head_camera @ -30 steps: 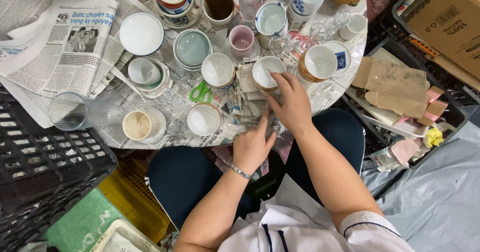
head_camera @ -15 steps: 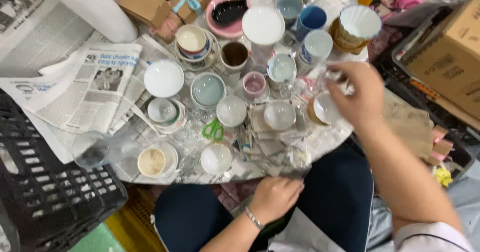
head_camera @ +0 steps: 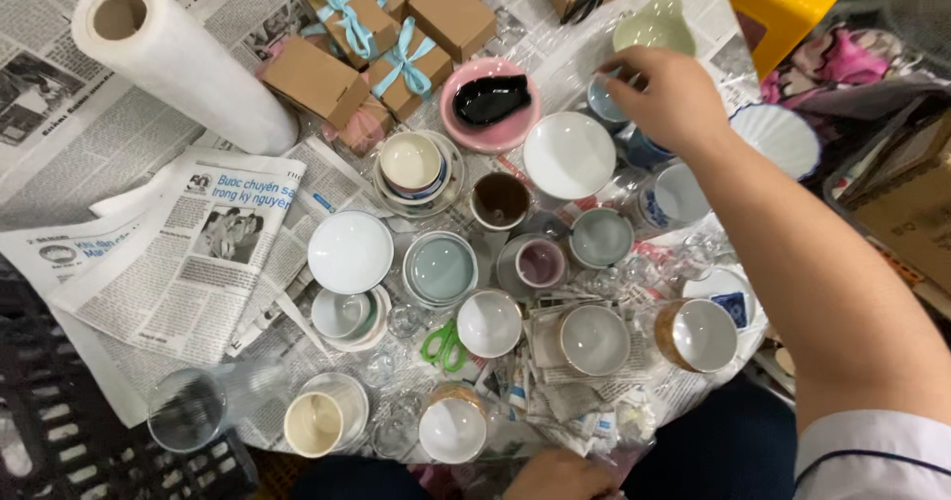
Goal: The person wraps small ceramic bowls and cups individually with newspaper sheets. They fold the paper around each item, tuck the edges, and place the wrapped pieces into a black plastic crate. The process is repeated for multiple items on a table covered with newspaper.
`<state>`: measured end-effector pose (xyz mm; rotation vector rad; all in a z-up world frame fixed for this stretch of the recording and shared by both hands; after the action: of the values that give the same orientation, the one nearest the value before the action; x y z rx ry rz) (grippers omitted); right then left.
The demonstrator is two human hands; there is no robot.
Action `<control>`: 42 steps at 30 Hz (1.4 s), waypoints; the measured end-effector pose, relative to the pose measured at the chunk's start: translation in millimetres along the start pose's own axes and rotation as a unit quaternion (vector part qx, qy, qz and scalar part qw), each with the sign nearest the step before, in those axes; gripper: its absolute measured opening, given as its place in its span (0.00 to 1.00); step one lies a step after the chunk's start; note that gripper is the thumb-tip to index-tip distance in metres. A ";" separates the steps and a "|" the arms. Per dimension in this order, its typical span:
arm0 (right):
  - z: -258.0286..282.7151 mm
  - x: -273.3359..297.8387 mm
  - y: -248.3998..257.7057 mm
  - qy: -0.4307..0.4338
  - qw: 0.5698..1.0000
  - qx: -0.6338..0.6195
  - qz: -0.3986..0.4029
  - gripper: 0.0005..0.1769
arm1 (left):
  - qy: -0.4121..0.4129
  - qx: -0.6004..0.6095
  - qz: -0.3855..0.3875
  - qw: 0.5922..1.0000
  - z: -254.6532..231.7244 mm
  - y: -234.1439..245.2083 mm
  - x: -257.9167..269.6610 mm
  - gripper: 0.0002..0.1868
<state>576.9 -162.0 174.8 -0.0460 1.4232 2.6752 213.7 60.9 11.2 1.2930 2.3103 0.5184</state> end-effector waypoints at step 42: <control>-81.7 422.9 -72.0 0.027 0.973 -0.091 -0.210 0.07 | 0.052 -0.151 -0.378 0.912 -62.7 53.3 88.6 0.08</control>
<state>162.9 -154.4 36.4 -0.3920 1.0317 2.4497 175.7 156.9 74.0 0.1797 2.4486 0.6314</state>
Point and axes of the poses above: each hand's wrist, its own x-axis away from the middle knuckle, its own y-axis out of the back of the hand, z = x × y, the point moved 5 cm from there along -x, towards the middle knuckle, and after that the axes turned 11 degrees about -y, right-handed, at the moved point
